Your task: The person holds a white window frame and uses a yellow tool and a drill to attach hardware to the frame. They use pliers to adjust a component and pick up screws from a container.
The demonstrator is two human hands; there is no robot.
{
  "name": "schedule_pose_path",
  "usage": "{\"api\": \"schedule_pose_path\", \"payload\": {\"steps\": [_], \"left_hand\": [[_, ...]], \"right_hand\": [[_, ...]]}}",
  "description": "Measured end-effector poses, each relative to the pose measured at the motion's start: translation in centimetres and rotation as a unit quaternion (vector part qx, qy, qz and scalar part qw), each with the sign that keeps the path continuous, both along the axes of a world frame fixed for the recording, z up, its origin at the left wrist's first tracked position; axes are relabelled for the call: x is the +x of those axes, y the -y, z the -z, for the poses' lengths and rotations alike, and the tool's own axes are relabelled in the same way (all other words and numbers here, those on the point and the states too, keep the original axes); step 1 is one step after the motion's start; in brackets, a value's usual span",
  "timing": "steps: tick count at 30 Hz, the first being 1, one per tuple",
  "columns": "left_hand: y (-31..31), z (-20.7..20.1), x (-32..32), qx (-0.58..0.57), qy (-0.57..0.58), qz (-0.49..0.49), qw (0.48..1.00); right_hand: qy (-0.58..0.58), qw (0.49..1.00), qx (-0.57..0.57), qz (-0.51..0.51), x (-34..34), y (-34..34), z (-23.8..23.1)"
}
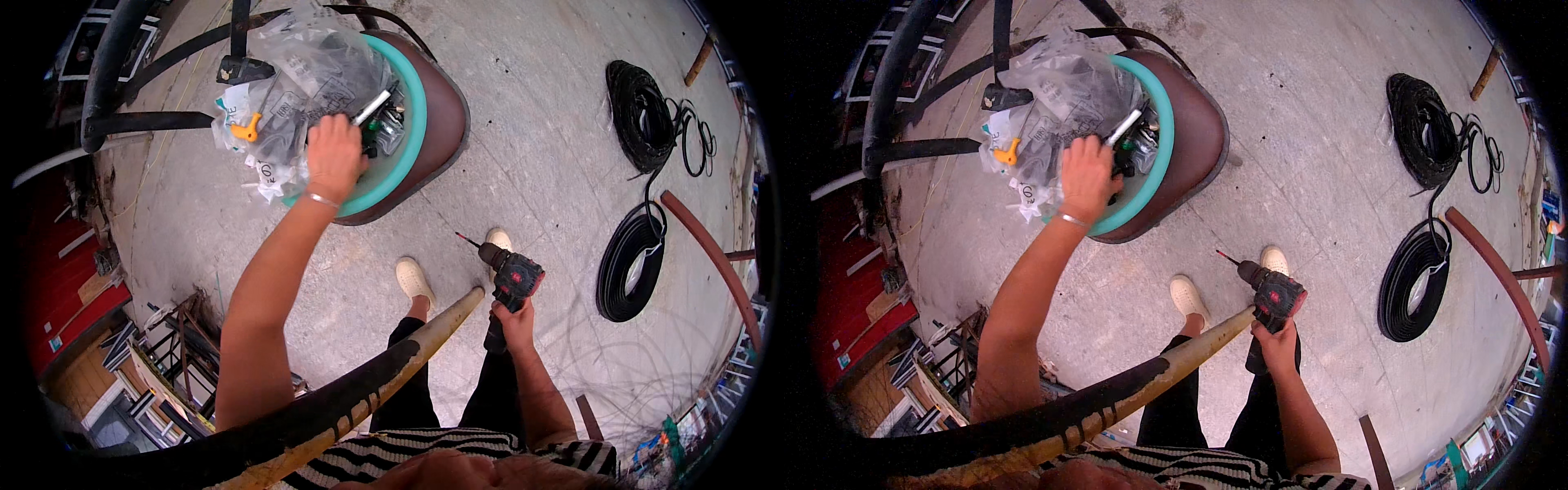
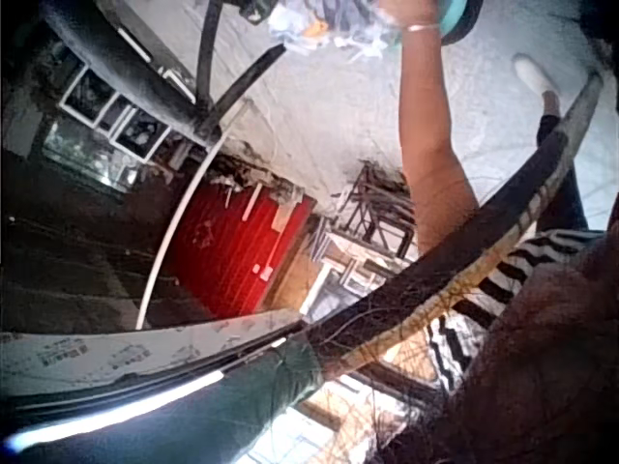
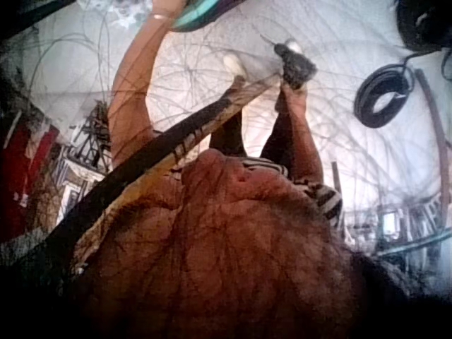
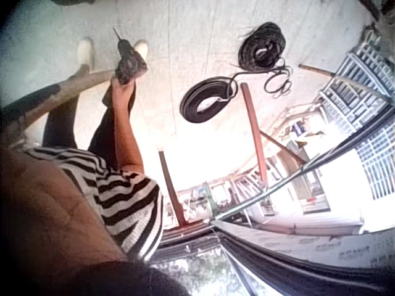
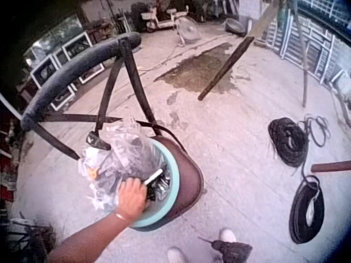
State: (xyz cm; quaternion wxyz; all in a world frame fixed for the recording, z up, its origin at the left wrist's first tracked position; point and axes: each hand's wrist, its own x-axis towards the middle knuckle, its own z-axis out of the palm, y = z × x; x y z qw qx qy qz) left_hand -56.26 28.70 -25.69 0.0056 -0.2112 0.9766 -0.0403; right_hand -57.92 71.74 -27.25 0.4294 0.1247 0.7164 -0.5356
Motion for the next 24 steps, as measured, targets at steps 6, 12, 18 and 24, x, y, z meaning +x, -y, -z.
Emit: {"api": "schedule_pose_path", "payload": {"steps": [6,12,18,24], "left_hand": [[1.5,-1.1,2.0,0.058,-0.051,-0.038,0.996],[0.8,0.3,2.0,0.030,-0.055,0.107,0.992],[1.0,0.3,2.4,-0.012,-0.034,0.033,0.999],[0.7,0.4,2.5,0.013,-0.054,-0.030,0.998]], "right_hand": [[0.009,1.000,0.026,0.003,0.3,-0.7,0.5],[0.015,0.999,0.031,0.008,1.0,-0.9,0.5],[0.001,1.000,0.015,-0.011,1.1,-1.3,1.4],[0.002,1.000,0.019,-0.006,0.5,-0.7,1.2]]}}
